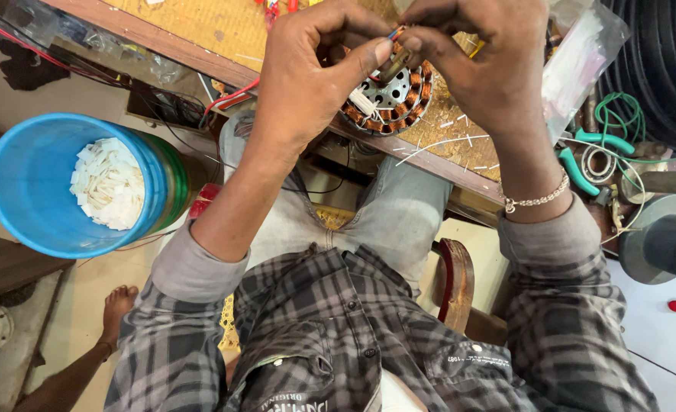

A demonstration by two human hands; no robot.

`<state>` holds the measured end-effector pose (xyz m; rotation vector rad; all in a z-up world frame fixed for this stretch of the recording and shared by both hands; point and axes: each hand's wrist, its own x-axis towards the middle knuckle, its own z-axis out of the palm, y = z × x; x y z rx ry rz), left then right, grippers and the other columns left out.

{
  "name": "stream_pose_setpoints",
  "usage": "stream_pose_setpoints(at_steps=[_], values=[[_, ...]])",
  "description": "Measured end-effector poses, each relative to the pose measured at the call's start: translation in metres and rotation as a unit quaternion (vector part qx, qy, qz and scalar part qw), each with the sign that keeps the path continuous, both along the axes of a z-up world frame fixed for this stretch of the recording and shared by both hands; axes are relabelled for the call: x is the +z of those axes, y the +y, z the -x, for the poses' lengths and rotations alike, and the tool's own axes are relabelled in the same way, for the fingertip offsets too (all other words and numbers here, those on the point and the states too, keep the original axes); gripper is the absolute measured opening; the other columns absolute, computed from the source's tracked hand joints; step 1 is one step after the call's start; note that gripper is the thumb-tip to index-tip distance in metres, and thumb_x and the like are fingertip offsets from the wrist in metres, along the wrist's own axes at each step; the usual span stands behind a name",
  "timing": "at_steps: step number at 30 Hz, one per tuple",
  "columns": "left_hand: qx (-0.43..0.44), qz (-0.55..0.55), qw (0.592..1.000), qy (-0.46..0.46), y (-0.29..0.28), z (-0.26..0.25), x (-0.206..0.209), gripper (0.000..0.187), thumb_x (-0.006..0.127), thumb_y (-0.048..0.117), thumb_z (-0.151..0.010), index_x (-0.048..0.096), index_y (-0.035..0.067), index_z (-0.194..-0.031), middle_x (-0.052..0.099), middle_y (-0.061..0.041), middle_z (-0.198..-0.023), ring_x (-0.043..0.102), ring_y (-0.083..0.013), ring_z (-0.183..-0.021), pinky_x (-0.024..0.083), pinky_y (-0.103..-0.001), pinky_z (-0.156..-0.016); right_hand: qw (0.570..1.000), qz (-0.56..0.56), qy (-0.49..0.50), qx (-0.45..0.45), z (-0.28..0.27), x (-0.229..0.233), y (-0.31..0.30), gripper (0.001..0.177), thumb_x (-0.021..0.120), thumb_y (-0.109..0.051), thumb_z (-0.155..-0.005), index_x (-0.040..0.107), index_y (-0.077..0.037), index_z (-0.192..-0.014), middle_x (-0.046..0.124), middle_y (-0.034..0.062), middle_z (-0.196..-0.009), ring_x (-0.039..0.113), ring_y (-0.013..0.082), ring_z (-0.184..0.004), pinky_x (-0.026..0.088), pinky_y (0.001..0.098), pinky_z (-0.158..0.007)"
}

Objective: The person works on a circular electrical component, likely a motor stator, by inserting white plastic spacers into the copper windings. They use a screwdriver to adjust the spacers and scissors to trim excess material. The person also handles and connects colored wires to the component.

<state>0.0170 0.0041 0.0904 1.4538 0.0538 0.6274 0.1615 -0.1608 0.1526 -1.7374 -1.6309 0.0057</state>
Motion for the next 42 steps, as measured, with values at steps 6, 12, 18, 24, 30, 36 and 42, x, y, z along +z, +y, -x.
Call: stream_pose_setpoints(at_steps=[6, 12, 18, 24, 30, 36, 42], values=[[-0.001, 0.005, 1.0, 0.004, -0.001, 0.0, 0.001, 0.009, 0.077, 0.003, -0.098, 0.075, 0.0, -0.106, 0.074, -0.001, -0.089, 0.067, -0.0034, -0.079, 0.054, -0.021, -0.071, 0.997, -0.006, -0.081, -0.004, 0.008, 0.01, 0.0, 0.014, 0.078, 0.006, -0.1, 0.071, 0.002, -0.111, 0.074, 0.0104, -0.104, 0.075, 0.0195, -0.091, 0.056, 0.0291, -0.079], [-0.036, 0.016, 0.999, 0.008, -0.002, 0.0, 0.006, 0.005, 0.078, 0.003, -0.099, 0.074, 0.001, -0.1, 0.074, 0.0, -0.088, 0.068, -0.0048, -0.079, 0.056, -0.022, -0.072, 0.964, -0.031, -0.265, 0.025, 0.013, 0.026, 0.002, 0.012, 0.081, 0.0, -0.096, 0.07, 0.0, -0.098, 0.074, 0.0102, -0.092, 0.07, 0.0227, -0.076, 0.052, 0.0341, -0.067], [0.074, -0.246, 0.964, -0.063, -0.003, 0.015, 0.022, 0.017, 0.082, 0.001, -0.093, 0.066, -0.001, -0.099, 0.069, -0.009, -0.089, 0.066, -0.0163, -0.079, 0.049, -0.031, -0.069, 0.982, 0.18, 0.008, -0.051, 0.021, 0.037, 0.004, 0.007, 0.066, -0.005, -0.099, 0.068, -0.002, -0.093, 0.068, 0.0071, -0.072, 0.067, 0.0187, -0.06, 0.051, 0.0301, -0.055], [0.029, -0.192, 0.981, 0.012, 0.002, 0.018, 0.019, 0.016, 0.081, 0.001, -0.095, 0.064, 0.0, -0.095, 0.066, -0.008, -0.081, 0.062, -0.0142, -0.07, 0.047, -0.03, -0.063, 0.995, 0.096, -0.032, 0.023, 0.027, 0.043, -0.002, 0.014, 0.066, -0.008, -0.102, 0.06, 0.002, -0.11, 0.069, 0.0108, -0.096, 0.071, 0.0188, -0.078, 0.054, 0.0292, -0.068], [0.003, -0.153, 0.988, -0.003, 0.003, 0.018, 0.019, 0.013, 0.077, 0.0, -0.098, 0.064, 0.002, -0.097, 0.066, -0.008, -0.085, 0.064, -0.0176, -0.071, 0.048, -0.032, -0.065, 0.946, 0.026, -0.315, 0.075, 0.014, 0.03, -0.001, 0.01, 0.073, 0.0, -0.106, 0.066, 0.001, -0.113, 0.071, 0.0123, -0.097, 0.07, 0.0237, -0.074, 0.05, 0.035, -0.061], [0.114, -0.322, 0.934, -0.105, -0.005, 0.03, 0.023, 0.018, 0.077, -0.002, -0.094, 0.059, 0.0, -0.097, 0.062, -0.012, -0.089, 0.064, -0.0281, -0.078, 0.047, -0.036, -0.066, 0.933, 0.199, 0.3, -0.018, 0.022, 0.019, -0.007, 0.013, 0.052, -0.01, -0.11, 0.06, -0.003, -0.103, 0.069, 0.0071, -0.084, 0.068, 0.0168, -0.065, 0.055, 0.0266, -0.059], [0.053, -0.239, 0.968, -0.05, 0.001, 0.02, 0.022, 0.021, 0.08, 0.001, -0.098, 0.059, 0.001, -0.096, 0.061, -0.008, -0.085, 0.064, -0.0245, -0.074, 0.047, -0.036, -0.067, 0.955, 0.013, -0.286, 0.078, 0.027, 0.039, 0.0, 0.013, 0.068, -0.007, -0.105, 0.066, 0.005, -0.109, 0.071, 0.0136, -0.099, 0.072, 0.0224, -0.077, 0.051, 0.0313, -0.065]])
